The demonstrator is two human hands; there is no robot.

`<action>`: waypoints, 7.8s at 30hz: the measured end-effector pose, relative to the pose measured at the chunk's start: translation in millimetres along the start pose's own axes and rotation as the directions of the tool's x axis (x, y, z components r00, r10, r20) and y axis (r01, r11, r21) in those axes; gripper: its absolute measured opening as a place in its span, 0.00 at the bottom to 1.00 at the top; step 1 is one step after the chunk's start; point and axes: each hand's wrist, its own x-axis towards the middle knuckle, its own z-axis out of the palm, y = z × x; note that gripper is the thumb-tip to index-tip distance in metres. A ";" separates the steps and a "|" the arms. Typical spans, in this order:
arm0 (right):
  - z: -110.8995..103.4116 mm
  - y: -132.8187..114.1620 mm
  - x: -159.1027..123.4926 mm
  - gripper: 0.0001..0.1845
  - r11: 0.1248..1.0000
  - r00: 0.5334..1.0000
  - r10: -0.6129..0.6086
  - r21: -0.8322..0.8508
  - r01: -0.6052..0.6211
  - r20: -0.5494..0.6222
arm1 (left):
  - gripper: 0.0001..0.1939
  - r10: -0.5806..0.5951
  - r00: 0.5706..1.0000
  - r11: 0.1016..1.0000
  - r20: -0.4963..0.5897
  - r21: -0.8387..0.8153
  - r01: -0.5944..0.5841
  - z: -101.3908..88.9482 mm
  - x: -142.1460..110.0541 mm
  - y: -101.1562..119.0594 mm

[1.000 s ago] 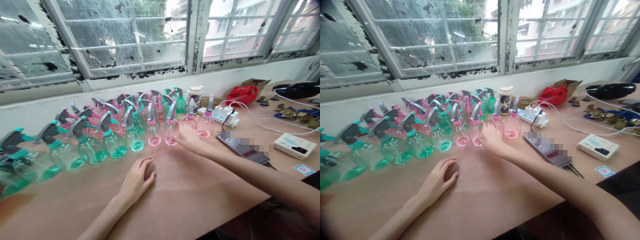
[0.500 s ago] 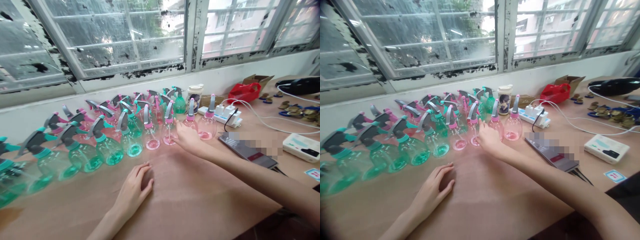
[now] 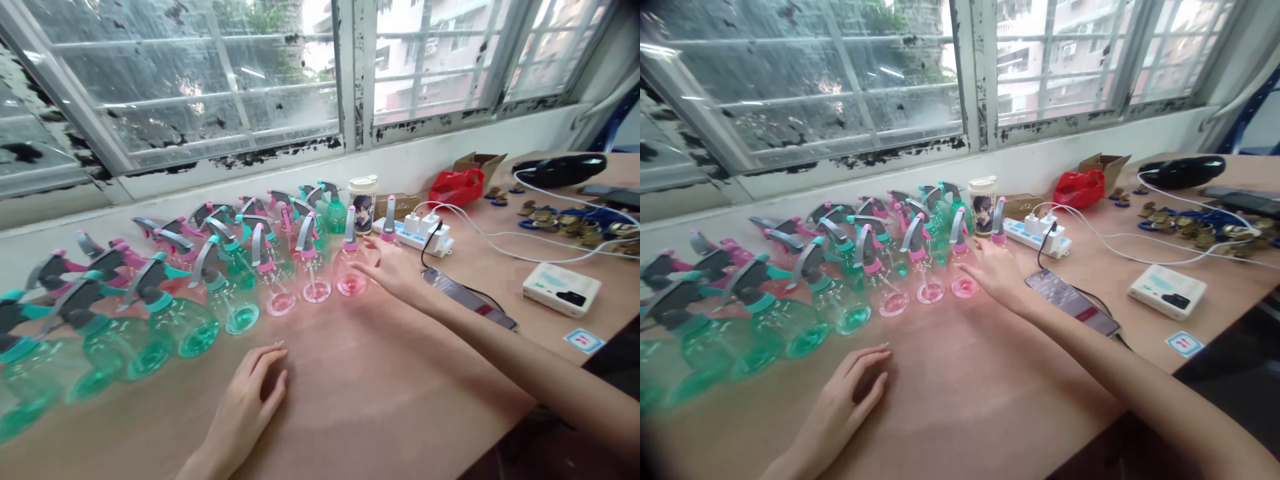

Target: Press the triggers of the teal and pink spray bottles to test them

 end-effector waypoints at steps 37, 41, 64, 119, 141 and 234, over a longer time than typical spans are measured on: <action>39.9 -120.7 -109.3 0.35 0.810 0.785 -0.522 0.483 0.333 0.333 | 0.09 -0.376 0.918 0.775 -0.122 -0.584 0.240 -57.8 34.6 47.9; 56.4 -79.8 -93.4 0.27 0.786 0.746 -0.578 0.473 0.399 0.331 | 0.15 -0.364 0.927 0.776 -0.093 -0.581 0.247 -67.1 33.3 40.5; 69.8 -35.5 -91.1 0.20 0.841 0.732 -0.534 0.354 0.409 0.423 | 0.03 -0.238 0.971 0.699 -0.002 -0.694 0.170 -67.5 45.3 34.7; 61.7 -35.1 -89.0 0.28 0.860 0.653 -0.510 0.315 0.402 0.560 | 0.02 -0.434 0.901 0.671 0.001 -0.667 0.325 -69.3 40.7 38.8; 58.1 -32.7 -88.1 0.27 0.863 0.667 -0.504 0.354 0.361 0.548 | 0.09 -0.359 0.933 0.741 -0.035 -0.619 0.262 -66.8 42.1 39.0; 56.0 -29.1 -85.5 0.29 0.867 0.619 -0.495 0.392 0.308 0.610 | 0.03 -0.425 0.904 0.748 -0.052 -0.583 0.318 -65.0 40.9 43.1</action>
